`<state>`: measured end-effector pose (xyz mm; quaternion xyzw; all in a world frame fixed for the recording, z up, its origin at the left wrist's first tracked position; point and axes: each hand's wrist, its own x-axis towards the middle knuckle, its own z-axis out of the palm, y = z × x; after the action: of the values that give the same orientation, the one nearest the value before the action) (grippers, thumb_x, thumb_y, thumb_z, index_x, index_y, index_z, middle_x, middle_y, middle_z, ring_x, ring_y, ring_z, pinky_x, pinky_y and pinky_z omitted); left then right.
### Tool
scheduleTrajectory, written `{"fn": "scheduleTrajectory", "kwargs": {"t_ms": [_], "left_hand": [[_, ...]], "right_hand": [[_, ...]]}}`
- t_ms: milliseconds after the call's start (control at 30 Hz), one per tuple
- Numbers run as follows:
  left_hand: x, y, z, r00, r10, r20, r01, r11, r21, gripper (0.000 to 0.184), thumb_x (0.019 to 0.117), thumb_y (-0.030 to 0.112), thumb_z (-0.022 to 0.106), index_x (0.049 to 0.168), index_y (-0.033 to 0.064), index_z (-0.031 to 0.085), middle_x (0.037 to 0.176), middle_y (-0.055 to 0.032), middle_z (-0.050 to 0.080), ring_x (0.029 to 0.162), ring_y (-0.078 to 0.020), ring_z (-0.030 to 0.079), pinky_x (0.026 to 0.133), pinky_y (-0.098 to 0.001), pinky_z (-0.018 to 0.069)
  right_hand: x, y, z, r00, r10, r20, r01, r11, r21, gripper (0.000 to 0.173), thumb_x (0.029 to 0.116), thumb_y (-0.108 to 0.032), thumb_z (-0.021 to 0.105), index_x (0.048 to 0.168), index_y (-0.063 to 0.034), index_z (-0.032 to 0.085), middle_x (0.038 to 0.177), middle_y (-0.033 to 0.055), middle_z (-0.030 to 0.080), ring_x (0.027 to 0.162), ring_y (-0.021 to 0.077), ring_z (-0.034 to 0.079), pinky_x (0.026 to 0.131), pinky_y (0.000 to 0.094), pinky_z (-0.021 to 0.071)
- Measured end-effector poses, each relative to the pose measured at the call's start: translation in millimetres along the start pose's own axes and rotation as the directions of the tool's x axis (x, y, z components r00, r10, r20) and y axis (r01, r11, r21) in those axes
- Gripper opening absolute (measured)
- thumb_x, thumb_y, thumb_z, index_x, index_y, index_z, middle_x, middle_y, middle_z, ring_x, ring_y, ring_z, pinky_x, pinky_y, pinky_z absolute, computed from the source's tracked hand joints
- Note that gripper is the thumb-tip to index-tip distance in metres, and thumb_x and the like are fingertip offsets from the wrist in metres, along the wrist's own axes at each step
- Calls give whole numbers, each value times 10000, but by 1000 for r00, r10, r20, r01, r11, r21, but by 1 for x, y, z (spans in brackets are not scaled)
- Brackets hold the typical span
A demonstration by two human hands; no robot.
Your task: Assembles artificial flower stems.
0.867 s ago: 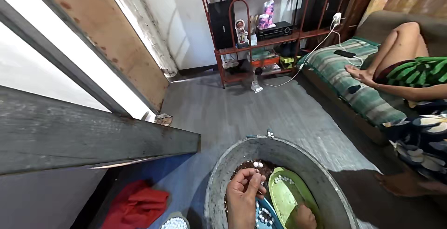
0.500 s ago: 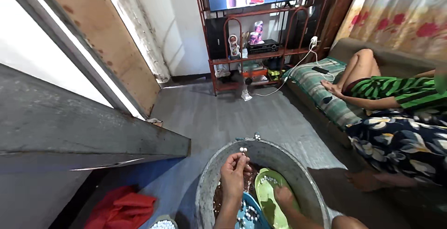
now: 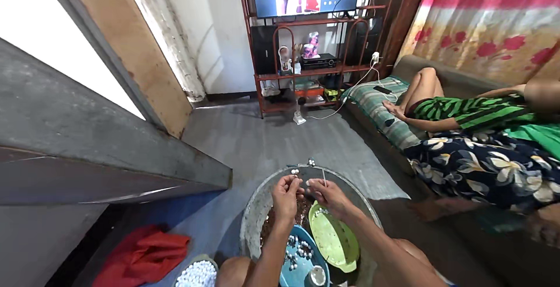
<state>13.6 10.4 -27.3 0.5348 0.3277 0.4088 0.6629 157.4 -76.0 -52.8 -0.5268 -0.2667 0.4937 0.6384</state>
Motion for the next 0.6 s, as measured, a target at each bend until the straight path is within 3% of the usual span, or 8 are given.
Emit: {"fn": "scheduleTrajectory", "kwargs": {"t_ms": [100,267,467,600], "left_hand": [[0,-8,0,1000,12,1,-12,1000,16,151,992,28,654,1116,-60,655,970,-184,741,693,-235,720,609,-348,625],[6,-17,2,1000,9,-14,-9,999,45,140,981,19,664,1098,-59,660,915,-162,726,663,-199,691,599,-323,609],[10,-27,9,1000,31,0,-31,999,8,137,999,7,626,1113,-69,637,889,-168,708,669,-216,693,619,-349,622],[11,-29,13,999,48,21,-49,997,58,119,992,-4,631,1093,-64,648,876,-161,711,676,-214,700,614,-345,624]], "right_hand": [[2,21,9,1000,-11,26,7,988,154,254,1045,-275,616,1131,-45,683,880,37,683,538,23,461,473,175,377],[9,35,16,999,-1,40,-9,970,243,261,1048,-294,612,1004,-45,678,761,17,607,544,43,459,486,196,393],[11,35,16,999,31,-11,-26,946,323,286,1042,-319,621,1047,-43,694,746,15,605,528,40,453,473,191,394],[11,33,14,996,54,-65,-28,939,343,306,1030,-339,640,1015,-40,704,723,21,605,524,52,468,476,202,413]]}}
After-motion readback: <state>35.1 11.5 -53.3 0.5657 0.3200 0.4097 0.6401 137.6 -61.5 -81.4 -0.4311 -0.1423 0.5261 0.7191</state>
